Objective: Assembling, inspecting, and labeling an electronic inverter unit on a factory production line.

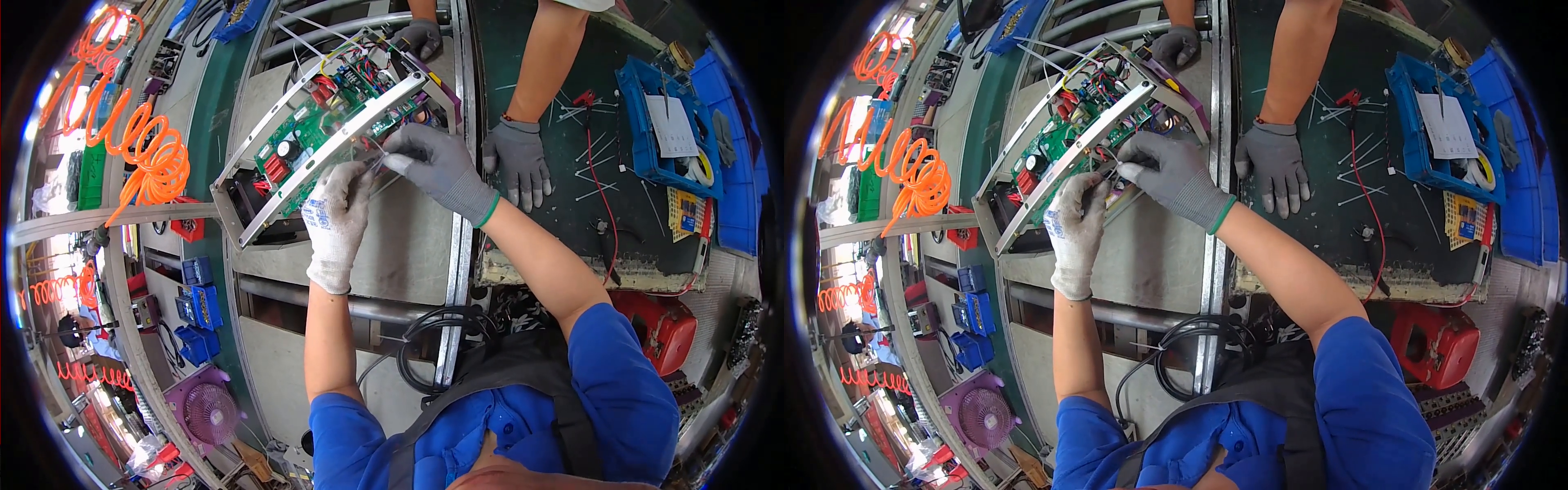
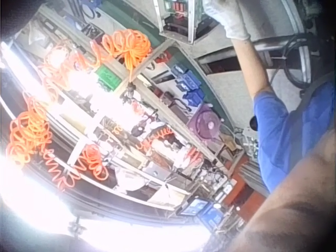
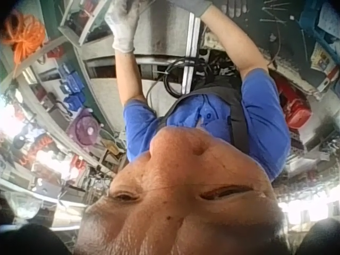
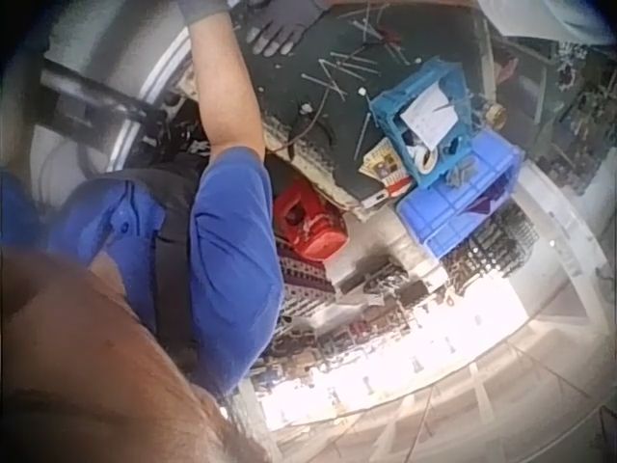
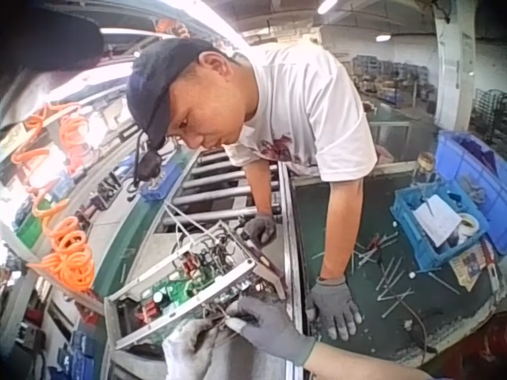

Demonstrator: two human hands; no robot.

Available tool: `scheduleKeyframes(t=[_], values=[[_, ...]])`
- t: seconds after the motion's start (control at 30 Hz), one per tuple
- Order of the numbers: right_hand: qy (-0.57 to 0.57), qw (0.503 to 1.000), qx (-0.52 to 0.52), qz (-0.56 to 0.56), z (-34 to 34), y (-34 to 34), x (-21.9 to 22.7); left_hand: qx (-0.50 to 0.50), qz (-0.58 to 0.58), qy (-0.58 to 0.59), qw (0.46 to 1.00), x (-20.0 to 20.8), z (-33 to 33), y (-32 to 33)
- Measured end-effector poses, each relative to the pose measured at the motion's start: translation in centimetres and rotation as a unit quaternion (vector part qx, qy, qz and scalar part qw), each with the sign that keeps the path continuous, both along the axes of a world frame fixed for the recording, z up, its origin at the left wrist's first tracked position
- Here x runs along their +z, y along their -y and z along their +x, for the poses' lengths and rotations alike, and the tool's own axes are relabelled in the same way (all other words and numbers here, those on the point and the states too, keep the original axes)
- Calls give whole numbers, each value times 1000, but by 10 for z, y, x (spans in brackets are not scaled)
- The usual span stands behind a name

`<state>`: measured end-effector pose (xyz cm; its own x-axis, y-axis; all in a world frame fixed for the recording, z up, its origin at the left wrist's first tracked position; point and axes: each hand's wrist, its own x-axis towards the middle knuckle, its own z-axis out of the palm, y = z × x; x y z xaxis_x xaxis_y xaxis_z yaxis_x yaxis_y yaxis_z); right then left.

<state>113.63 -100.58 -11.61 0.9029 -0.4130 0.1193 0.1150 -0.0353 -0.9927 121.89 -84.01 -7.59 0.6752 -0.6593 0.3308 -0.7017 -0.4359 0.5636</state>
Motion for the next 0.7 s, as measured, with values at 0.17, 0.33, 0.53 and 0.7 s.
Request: scheduleKeyframes(t=[0.17,0.33,0.53,0.7], values=[[9,1000,7,-27,3,1,0,-7,-22,6,1000,-4,3,-1],[80,984,22,-157,5,8,-9,-12,-30,-37,999,-5,2,7],[177,913,-117,-349,-12,-4,-15,78,-66,-94,990,-9,-1,16],[187,923,-58,-333,-23,-30,-17,149,28,43,988,-4,0,19]])
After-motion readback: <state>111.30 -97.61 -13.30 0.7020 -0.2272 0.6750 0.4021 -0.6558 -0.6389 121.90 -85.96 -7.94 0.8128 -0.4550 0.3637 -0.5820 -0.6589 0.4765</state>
